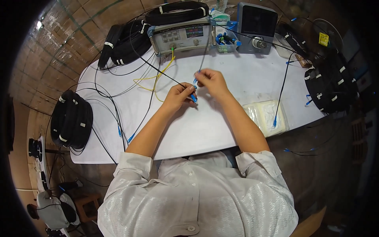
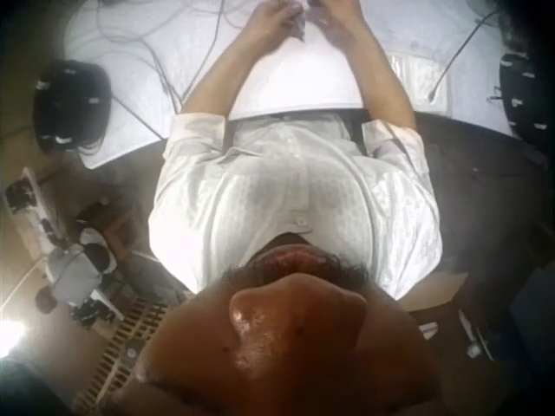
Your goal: The recorder is testing fiber optic cables by connecting them to an optical power meter and checking measurements.
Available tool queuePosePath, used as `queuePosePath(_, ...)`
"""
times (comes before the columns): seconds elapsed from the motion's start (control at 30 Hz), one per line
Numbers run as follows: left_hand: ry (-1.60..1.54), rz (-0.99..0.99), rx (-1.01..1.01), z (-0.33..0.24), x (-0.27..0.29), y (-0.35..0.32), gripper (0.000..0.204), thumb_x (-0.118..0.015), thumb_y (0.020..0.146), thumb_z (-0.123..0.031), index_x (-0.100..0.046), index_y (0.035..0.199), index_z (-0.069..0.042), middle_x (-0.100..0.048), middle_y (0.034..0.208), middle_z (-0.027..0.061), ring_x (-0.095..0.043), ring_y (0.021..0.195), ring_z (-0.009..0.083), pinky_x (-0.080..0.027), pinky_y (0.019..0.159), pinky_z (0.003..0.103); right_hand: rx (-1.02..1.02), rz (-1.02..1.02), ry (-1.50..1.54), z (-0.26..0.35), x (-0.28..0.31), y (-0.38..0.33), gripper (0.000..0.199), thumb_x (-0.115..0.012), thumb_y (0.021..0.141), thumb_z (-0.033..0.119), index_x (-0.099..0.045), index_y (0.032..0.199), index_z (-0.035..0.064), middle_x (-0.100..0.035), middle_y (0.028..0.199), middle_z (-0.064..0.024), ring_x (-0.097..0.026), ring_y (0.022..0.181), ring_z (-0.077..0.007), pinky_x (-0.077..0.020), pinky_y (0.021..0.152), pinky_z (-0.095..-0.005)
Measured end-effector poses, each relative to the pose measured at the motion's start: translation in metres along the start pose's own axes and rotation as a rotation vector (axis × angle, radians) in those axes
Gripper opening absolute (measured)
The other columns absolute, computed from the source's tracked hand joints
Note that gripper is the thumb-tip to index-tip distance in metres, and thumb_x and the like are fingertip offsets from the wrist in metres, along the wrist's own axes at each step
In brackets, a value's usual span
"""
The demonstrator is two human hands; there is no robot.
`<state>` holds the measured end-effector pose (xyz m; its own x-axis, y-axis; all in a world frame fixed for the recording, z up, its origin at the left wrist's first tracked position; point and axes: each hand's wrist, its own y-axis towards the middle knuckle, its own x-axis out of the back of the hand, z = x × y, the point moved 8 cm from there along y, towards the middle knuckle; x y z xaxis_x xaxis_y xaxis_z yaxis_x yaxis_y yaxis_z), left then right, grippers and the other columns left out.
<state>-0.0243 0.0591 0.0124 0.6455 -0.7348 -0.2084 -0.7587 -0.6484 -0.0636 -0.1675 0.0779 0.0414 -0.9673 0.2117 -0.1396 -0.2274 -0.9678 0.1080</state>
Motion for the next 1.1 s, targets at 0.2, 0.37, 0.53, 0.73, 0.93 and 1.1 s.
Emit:
queuePosePath(0.2, 0.232, -0.027, 0.021, 0.003, 0.004, -0.009, 0.022, -0.060, 0.096, -0.023, -0.064, 0.095, -0.001, -0.064, 0.077, 0.0010, -0.057, 0.066, 0.0077, -0.046, 0.059, 0.022, 0.122, -0.296, 0.125, 0.023, 0.076, 0.030, 0.020, -0.068, 0.091, 0.026, -0.065, 0.087, 0.0066, -0.061, 0.073, 0.0012, -0.056, 0.063, -0.0074, -0.0472, 0.060, -0.0220)
queuePosePath(0.37, 0.364, -0.209, -0.017, -0.019, 0.034, 0.030, 0.025, -0.065, 0.091, -0.023, -0.069, 0.086, 0.002, -0.064, 0.066, 0.0024, -0.055, 0.055, 0.0074, -0.043, 0.051, 0.022, -0.043, -0.264, 0.188, -0.030, 0.051, 0.026, 0.019, -0.068, 0.091, 0.025, -0.065, 0.093, 0.0058, -0.061, 0.074, 0.0011, -0.057, 0.063, -0.0073, -0.0494, 0.059, -0.0237)
queuePosePath(0.53, 0.323, -0.134, 0.255, -0.002, 0.043, 0.058, 0.027, -0.063, 0.091, -0.025, -0.069, 0.085, 0.000, -0.064, 0.065, 0.0033, -0.058, 0.052, 0.0100, -0.044, 0.049, 0.023, -0.096, -0.237, 0.194, -0.042, 0.043, 0.032, 0.020, -0.068, 0.091, 0.024, -0.064, 0.093, 0.0039, -0.061, 0.074, 0.0001, -0.057, 0.062, -0.0082, -0.0501, 0.057, -0.0251)
queuePosePath(0.73, 0.081, -0.104, 0.260, 0.008, 0.047, 0.057, 0.026, -0.063, 0.093, -0.025, -0.066, 0.092, 0.002, -0.063, 0.070, 0.0045, -0.057, 0.053, 0.0111, -0.043, 0.046, 0.023, -0.092, -0.178, 0.152, -0.044, 0.039, 0.037, 0.017, -0.067, 0.092, 0.018, -0.063, 0.094, 0.0017, -0.063, 0.075, -0.0037, -0.060, 0.060, -0.0107, -0.0507, 0.056, -0.0249)
queuePosePath(0.93, -0.241, -0.145, -0.075, -0.001, 0.070, 0.047, 0.025, -0.057, 0.097, -0.023, -0.063, 0.103, 0.000, -0.065, 0.078, 0.0085, -0.064, 0.063, 0.0129, -0.054, 0.053, 0.024, -0.101, -0.161, 0.112, -0.038, 0.041, 0.044, 0.015, -0.067, 0.091, 0.011, -0.062, 0.097, -0.0011, -0.068, 0.083, -0.0085, -0.066, 0.071, -0.0144, -0.0562, 0.064, -0.0267)
queuePosePath(1.1, -0.227, -0.130, -0.032, -0.002, 0.069, 0.052, 0.031, -0.056, 0.097, -0.024, -0.060, 0.115, 0.000, -0.066, 0.087, 0.0103, -0.065, 0.069, 0.0140, -0.056, 0.060, 0.026, 0.053, -0.230, 0.057, -0.029, 0.050, 0.082, 0.016, -0.068, 0.088, 0.007, -0.061, 0.100, -0.0013, -0.069, 0.085, -0.0095, -0.068, 0.076, -0.0151, -0.0560, 0.067, -0.0263)
